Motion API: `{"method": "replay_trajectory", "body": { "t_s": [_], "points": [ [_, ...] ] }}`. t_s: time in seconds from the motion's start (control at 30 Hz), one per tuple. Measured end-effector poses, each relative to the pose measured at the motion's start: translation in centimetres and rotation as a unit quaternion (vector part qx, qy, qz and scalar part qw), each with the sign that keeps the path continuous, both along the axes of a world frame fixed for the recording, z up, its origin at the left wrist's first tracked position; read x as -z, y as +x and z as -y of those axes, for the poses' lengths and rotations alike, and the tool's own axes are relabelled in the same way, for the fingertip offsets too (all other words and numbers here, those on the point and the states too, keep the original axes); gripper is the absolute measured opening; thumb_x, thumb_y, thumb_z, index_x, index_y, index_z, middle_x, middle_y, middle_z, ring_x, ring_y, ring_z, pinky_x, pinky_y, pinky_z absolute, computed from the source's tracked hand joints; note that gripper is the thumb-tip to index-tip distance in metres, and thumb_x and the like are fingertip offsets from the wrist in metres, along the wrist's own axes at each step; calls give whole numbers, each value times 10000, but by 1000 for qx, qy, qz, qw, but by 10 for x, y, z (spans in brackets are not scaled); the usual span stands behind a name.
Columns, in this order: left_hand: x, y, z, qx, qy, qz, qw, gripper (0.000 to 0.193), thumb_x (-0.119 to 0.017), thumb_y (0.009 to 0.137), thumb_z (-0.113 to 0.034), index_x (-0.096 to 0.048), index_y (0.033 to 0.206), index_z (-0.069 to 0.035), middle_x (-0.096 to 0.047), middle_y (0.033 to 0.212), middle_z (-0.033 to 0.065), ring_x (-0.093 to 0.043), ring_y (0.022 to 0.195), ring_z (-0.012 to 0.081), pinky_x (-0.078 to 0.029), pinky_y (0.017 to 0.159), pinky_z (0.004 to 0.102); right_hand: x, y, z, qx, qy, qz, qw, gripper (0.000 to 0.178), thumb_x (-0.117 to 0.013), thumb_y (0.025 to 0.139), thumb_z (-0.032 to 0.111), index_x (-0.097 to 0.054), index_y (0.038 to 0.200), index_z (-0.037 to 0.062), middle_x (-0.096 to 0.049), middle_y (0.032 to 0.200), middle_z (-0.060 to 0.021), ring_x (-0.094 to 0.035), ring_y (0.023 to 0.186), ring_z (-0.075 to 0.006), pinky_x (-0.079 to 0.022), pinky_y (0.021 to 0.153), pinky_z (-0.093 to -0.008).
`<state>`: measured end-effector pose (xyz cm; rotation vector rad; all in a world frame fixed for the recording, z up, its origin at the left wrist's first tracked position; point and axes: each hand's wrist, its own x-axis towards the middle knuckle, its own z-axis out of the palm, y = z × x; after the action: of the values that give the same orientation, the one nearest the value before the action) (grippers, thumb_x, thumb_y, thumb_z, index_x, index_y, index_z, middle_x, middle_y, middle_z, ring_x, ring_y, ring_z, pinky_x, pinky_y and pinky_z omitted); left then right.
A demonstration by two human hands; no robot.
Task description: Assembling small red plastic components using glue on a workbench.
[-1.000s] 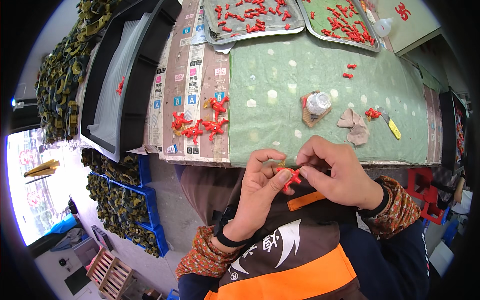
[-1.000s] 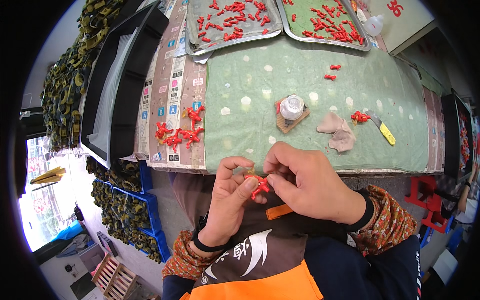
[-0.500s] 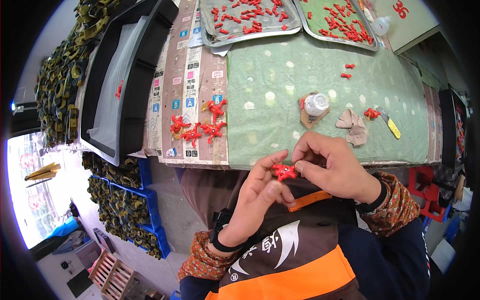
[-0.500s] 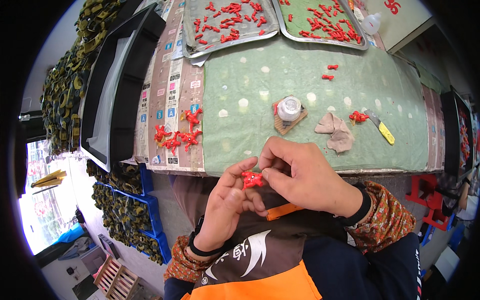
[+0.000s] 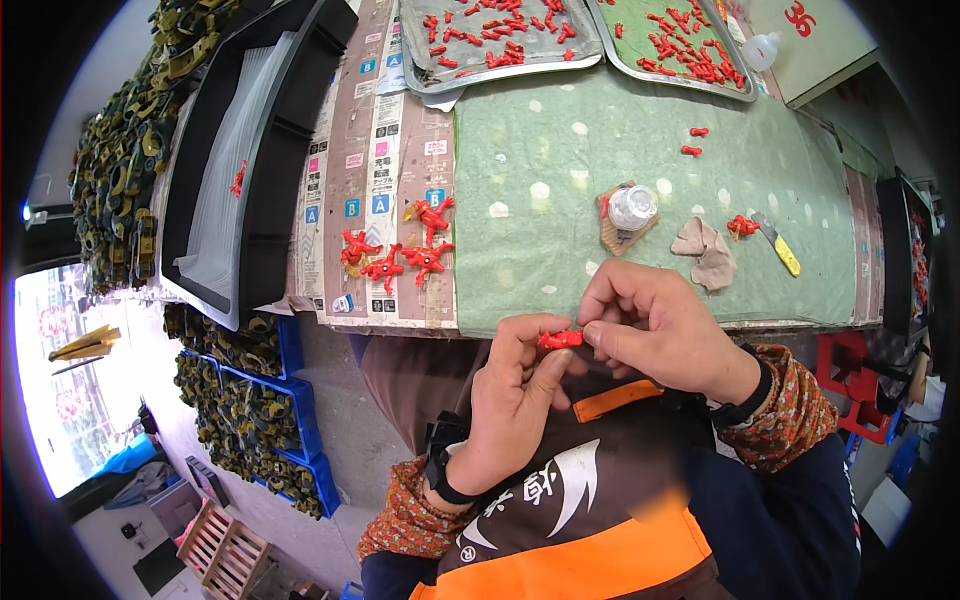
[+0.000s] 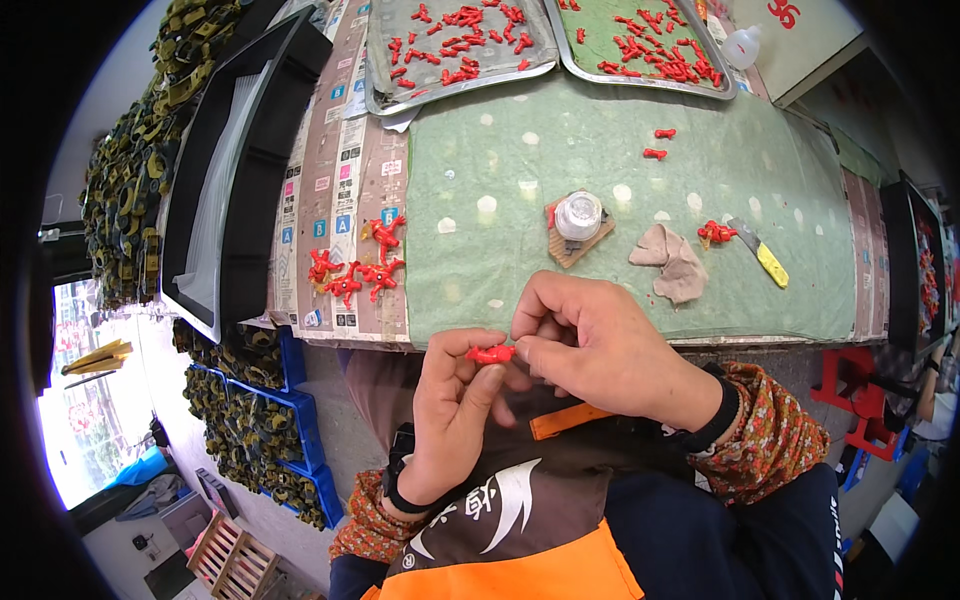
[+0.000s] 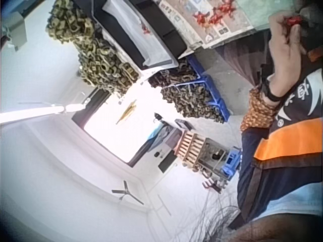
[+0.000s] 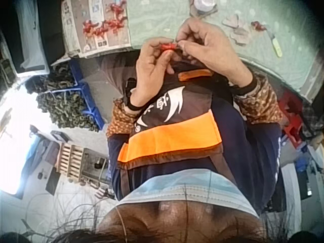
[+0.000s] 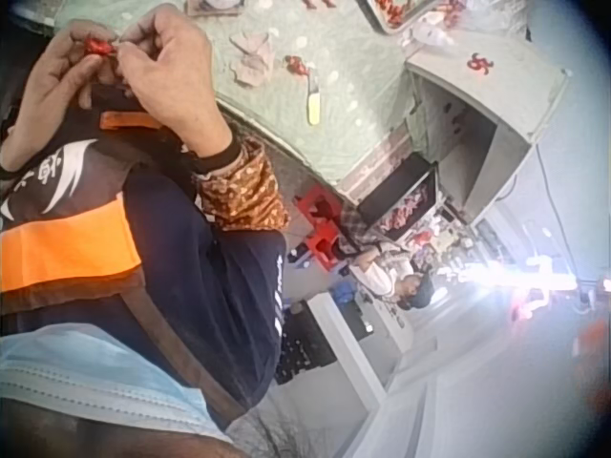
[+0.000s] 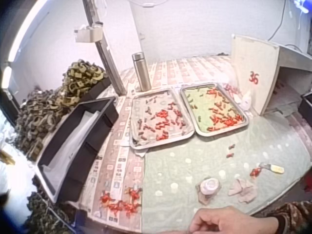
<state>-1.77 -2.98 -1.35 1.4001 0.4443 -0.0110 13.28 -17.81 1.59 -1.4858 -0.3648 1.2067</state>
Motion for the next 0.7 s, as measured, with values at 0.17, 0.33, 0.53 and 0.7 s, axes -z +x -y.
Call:
{"method": "replay_trajectory", "body": {
  "t_s": [0.17,0.33,0.53,0.7],
  "points": [
    [-7,2,-6,-18,-5,-56,998,240,-628,1050,-133,-584,1266,-37,-678,972,3,-557,720,13,-463,585,165,0,-2,0,12,10,-25,1000,122,-660,946,38,-589,1041,15,-633,841,-2,-599,715,-41,-528,634,-220],
    [1,0,-9,-62,-119,-38,990,200,-659,1030,-123,-634,1205,-29,-659,959,-16,-523,716,-7,-444,569,161,10,-9,3,18,67,51,996,165,-667,919,21,-590,1064,18,-634,852,-14,-600,732,-61,-517,660,-237],
    [-2,0,-6,-88,-216,-51,971,174,-658,1034,-158,-644,1167,-46,-658,964,-13,-559,753,25,-517,661,208,4,-10,5,-19,71,195,978,172,-670,915,20,-606,1074,9,-650,863,-71,-657,765,-134,-526,688,-282],
    [3,-3,-9,-79,-276,-74,955,199,-659,1031,-206,-643,1144,-42,-707,1032,29,-637,773,75,-557,698,271,5,-8,4,-20,98,303,948,144,-691,907,7,-628,1037,10,-662,878,-114,-689,770,-246,-530,681,-330]
  ]
}}
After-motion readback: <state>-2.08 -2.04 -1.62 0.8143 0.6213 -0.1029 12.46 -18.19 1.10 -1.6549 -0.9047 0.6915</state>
